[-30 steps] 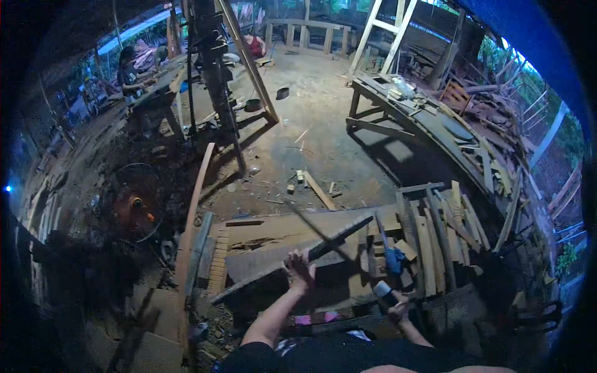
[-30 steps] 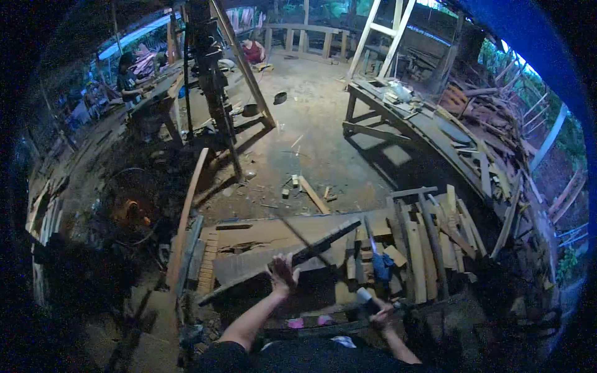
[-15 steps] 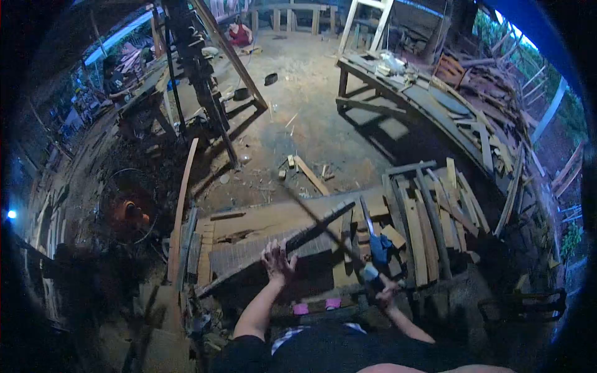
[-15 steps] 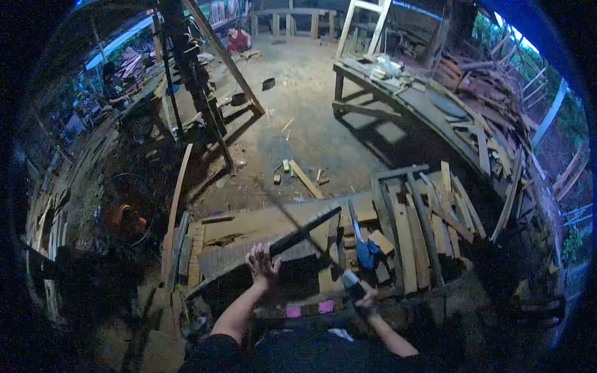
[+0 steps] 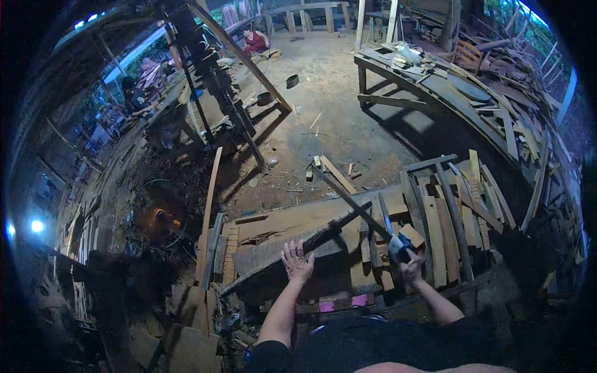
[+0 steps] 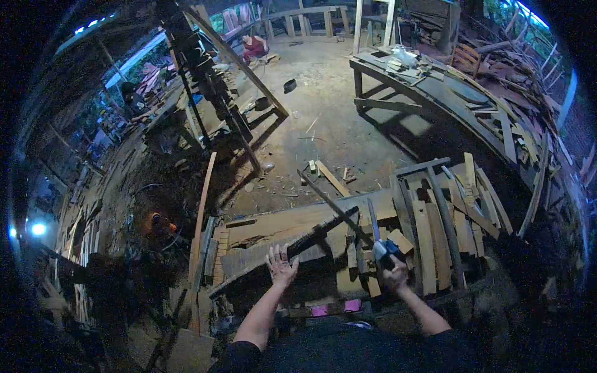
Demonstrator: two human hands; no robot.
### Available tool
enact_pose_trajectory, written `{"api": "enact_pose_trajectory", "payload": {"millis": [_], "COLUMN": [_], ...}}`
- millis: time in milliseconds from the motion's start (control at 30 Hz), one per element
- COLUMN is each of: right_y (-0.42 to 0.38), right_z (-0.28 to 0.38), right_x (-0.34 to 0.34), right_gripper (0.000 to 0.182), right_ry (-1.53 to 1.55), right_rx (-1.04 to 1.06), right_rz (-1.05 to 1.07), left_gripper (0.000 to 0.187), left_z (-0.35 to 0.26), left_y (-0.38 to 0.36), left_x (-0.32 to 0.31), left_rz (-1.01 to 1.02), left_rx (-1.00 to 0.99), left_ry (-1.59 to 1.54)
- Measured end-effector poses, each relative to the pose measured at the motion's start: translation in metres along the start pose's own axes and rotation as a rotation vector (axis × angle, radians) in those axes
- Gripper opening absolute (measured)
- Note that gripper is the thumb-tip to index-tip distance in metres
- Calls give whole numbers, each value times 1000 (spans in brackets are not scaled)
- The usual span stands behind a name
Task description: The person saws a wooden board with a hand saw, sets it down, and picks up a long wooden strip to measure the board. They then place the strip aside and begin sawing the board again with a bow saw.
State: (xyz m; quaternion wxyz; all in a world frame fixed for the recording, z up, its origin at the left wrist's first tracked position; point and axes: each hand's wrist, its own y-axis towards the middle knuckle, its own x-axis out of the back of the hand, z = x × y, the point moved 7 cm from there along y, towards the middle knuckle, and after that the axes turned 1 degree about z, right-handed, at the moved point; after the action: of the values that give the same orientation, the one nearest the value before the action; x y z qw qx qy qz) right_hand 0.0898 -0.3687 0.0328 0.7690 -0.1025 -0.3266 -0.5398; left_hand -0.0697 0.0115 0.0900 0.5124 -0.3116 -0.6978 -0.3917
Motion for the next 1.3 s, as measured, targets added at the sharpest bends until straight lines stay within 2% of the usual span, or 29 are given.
{"api": "enact_pose_trajectory", "payload": {"millis": [67,133,200,233,267,300,333,367,400,433,467,533,567,633,667,700,733,767,800,867,933,1000,1033,1100,1133,1167,1200,1267,1300], "right_y": [-7,-16,-27,-37,-37,-41,-35,-40,-23,-7,2,4,5,3,1,-1,22,8,8,-5,-1,4,4,11,15,22,33,57,81], "right_z": [7,63,44,2,5,0,11,49,60,78,75,72,73,52,49,47,112,89,94,69,66,71,64,79,73,56,44,66,81], "right_x": [-1,22,4,-13,-10,-21,-11,-6,12,26,29,25,22,10,5,2,33,24,31,11,11,19,17,29,27,25,21,50,63], "right_gripper": [38,39,46,51,57,64,52,33,28,28,25,30,30,26,26,27,28,25,25,21,20,24,24,29,29,30,31,41,37], "right_ry": [-13,141,266,47,-87,-214,-148,-787,-447,-243,236,-8,-3,389,391,385,378,439,444,570,559,486,482,-34,-33,108,252,30,382], "right_rx": [-8,-123,-274,-298,-306,-84,-21,435,153,-69,-407,-4,9,-331,-327,-260,-193,-337,-338,-525,-448,-378,-380,149,149,-10,-166,19,-223], "right_rz": [3,-6,142,86,59,54,-65,-83,2,59,68,-78,-84,-40,-43,-84,-130,-30,-48,126,73,100,104,-72,-65,-82,-98,-419,-197], "left_gripper": [75,77,79,78,78,79,80,81,78,76,72,75,75,70,70,68,67,67,67,69,69,61,67,69,72,70,70,63,56], "left_z": [1,-1,-1,1,1,-6,-21,-43,-84,-138,-176,-232,-252,-280,-286,-295,-305,-313,-318,-325,-325,-295,-289,-274,-271,-263,-254,-232,-220], "left_y": [1,-1,5,13,26,42,66,93,112,127,137,147,148,155,158,159,159,156,152,151,160,178,188,196,196,197,207,245,252], "left_x": [2,2,4,4,5,17,24,22,59,128,156,220,260,313,327,337,343,344,343,319,303,305,296,296,299,302,296,286,287], "left_rz": [17,65,93,129,172,133,111,50,-30,89,251,269,225,158,156,289,432,448,463,697,685,48,312,277,244,53,45,0,-322], "left_rx": [8,1,35,125,217,308,286,183,-59,26,38,-275,-374,-542,-547,-583,-622,-615,-631,-448,-386,-353,-101,-110,-125,-79,-73,-220,-179], "left_ry": [3,2,-42,-131,-210,-402,-579,-910,-935,-1166,-1480,-1699,-1644,-1700,-1698,-1854,-2006,-1978,-1973,-2041,-2042,-1927,-2063,-2025,-1981,-1914,-1906,-2240,-1982]}}
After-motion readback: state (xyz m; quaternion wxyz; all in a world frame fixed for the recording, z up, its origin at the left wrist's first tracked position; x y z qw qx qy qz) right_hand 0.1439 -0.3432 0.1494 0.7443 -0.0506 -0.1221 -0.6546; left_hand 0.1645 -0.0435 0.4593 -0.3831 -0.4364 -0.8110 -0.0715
